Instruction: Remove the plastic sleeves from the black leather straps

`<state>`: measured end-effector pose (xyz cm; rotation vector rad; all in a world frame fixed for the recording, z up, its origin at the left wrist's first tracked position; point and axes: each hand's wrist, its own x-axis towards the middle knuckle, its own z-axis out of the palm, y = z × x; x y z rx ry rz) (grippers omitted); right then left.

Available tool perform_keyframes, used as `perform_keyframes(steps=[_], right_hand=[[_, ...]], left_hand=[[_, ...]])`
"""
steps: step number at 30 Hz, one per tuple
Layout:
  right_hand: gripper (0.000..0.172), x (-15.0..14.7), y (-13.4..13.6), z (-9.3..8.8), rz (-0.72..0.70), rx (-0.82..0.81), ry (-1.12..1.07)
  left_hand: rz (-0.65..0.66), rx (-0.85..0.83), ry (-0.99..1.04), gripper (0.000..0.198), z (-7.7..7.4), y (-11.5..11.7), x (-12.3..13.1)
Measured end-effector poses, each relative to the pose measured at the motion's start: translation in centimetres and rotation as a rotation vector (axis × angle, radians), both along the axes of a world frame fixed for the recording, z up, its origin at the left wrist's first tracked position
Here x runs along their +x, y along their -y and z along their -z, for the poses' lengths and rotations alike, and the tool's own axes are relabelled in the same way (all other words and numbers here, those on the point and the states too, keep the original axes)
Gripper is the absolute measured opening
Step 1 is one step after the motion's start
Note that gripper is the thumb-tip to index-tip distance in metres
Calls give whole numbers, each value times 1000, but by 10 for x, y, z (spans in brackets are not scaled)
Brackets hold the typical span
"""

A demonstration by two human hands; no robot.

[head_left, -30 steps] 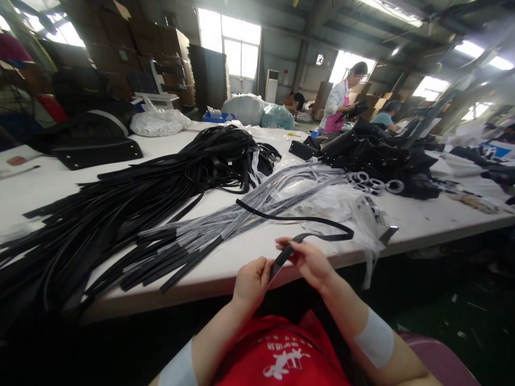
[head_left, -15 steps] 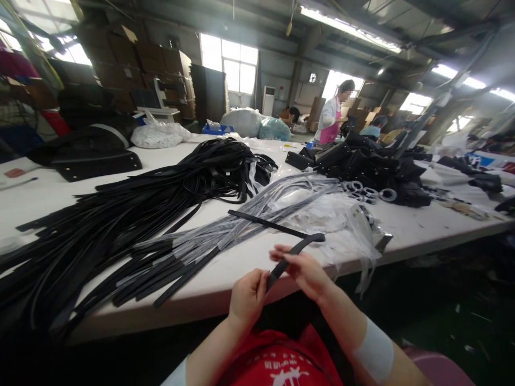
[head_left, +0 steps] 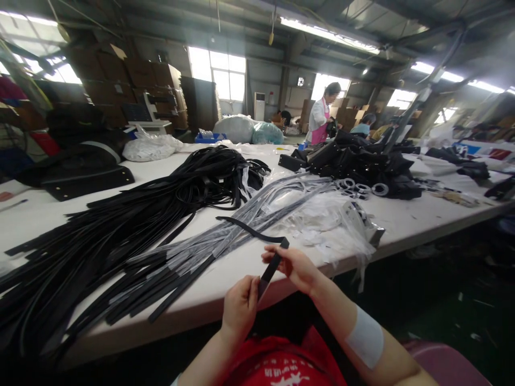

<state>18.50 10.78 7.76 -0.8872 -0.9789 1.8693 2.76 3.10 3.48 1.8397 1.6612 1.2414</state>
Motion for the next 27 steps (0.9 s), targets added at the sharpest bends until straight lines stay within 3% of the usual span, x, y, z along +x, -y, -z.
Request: perform_keyframes(steps=[3, 8, 10, 13, 15, 19, 22, 24, 27], right_hand=[[41, 6, -13, 1, 186, 75, -21], [42, -14, 21, 16, -133, 295, 124], [42, -16, 23, 12, -117, 273, 87], [39, -7, 2, -12, 59, 239, -43], [38, -4, -11, -30, 88, 298, -65], [45, -18, -6, -46, -132, 478, 78], [47, -28, -5, -56, -248, 511, 129], [40, -24, -21, -74, -137, 429, 101], [28, -10, -57, -118, 182, 268, 10]], left_hand=[[-11, 24, -31, 40, 3, 1, 2], [-25, 76, 49, 35, 2, 0, 3], [-16, 66, 47, 35, 1, 1, 2], [-1, 30, -12, 39, -2, 2, 3], [-7, 50, -20, 40, -11, 0, 4], [-53, 146, 70, 40, -43, -17, 6], [-77, 191, 177, 37, -66, -32, 9], [-98, 233, 164, 36, -75, -39, 11], [-94, 282, 86, 37, -80, -47, 14]])
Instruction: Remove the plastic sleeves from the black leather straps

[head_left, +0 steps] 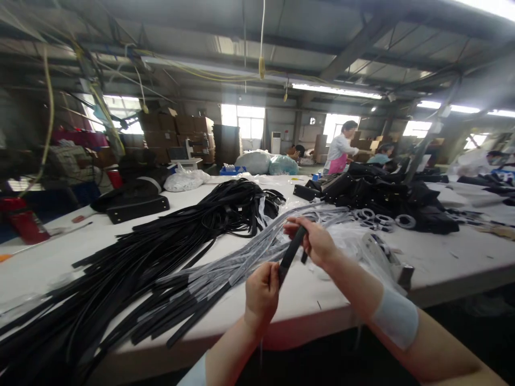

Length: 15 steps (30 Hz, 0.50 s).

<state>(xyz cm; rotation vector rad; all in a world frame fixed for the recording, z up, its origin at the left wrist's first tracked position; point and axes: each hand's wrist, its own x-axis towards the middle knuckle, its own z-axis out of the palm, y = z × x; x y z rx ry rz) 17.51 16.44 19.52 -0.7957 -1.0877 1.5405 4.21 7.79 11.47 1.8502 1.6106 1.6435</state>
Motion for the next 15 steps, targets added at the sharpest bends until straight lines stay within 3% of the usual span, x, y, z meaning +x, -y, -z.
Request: perform_keyframes(steps=[2, 4, 10, 15], right_hand=[[31, 6, -16, -25, 82, 10, -24], [35, 5, -20, -38, 43, 100, 8], [50, -13, -4, -47, -51, 349, 114], [50, 9, -19, -105, 76, 437, 114]], left_hand=[[0, 12, -20, 38, -4, -6, 2], [-11, 29, -12, 38, -14, -14, 2], [-70, 160, 26, 36, -62, -34, 2], [10, 122, -41, 43, -88, -39, 1]])
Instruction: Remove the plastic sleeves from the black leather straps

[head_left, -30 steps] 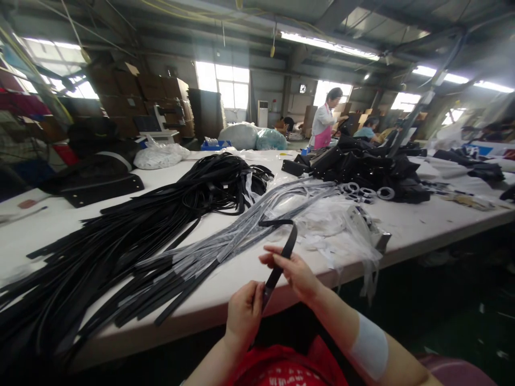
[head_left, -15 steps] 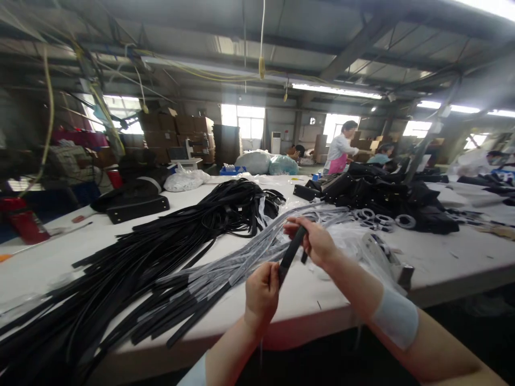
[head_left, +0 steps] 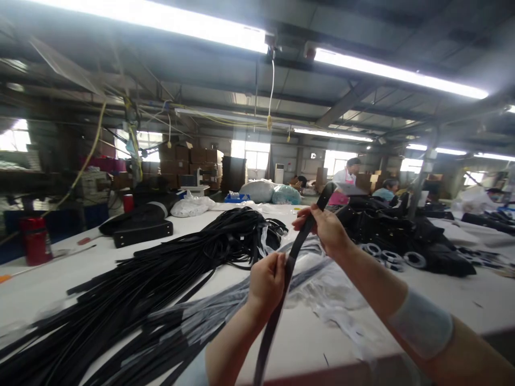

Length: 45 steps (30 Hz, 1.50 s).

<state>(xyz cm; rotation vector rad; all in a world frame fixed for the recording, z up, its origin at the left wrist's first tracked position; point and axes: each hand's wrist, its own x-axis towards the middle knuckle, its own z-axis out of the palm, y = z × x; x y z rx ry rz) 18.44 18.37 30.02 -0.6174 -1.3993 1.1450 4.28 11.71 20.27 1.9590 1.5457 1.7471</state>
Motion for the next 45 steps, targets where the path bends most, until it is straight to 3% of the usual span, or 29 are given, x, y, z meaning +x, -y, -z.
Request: perform_keyframes(steps=[2, 4, 8, 11, 14, 18, 20, 23, 27, 31, 34, 38, 45], right_hand=[[50, 7, -6, -20, -8, -39, 96], [49, 5, -8, -26, -27, -76, 176], [49, -14, -4, -5, -131, 6, 228], [45, -22, -2, 1, -144, 15, 199], [31, -16, -2, -24, -96, -44, 86], [34, -3, 1, -55, -22, -14, 17], [34, -4, 6, -50, -80, -7, 78], [33, -13, 13, -25, -201, -43, 187], [30, -17, 14, -3, -249, -28, 198], [26, -10, 9, -8, -198, -30, 184], [32, -8, 8, -7, -204, -8, 230], [40, -11, 8, 5, -131, 155, 352], [31, -11, 11, 17, -1, 385, 505]], left_hand=[[36, -30, 20, 46, -10, -5, 1], [90, -58, 81, 48, -24, -14, 3], [163, -4, 169, 42, -55, -32, 8], [116, 68, 172, 35, -65, -36, 13], [17, 62, 77, 37, -54, -32, 20], [-6, 58, -16, 43, -35, -24, 23], [1, 71, 33, 43, -37, -23, 20], [58, 119, 175, 38, -51, -23, 11], [101, 160, 246, 34, -62, -21, 5], [42, 138, 200, 35, -53, -19, 9], [22, 138, 188, 37, -49, -20, 11], [21, 140, 198, 36, -49, -21, 9], [127, 15, 347, 41, -43, -25, 5]])
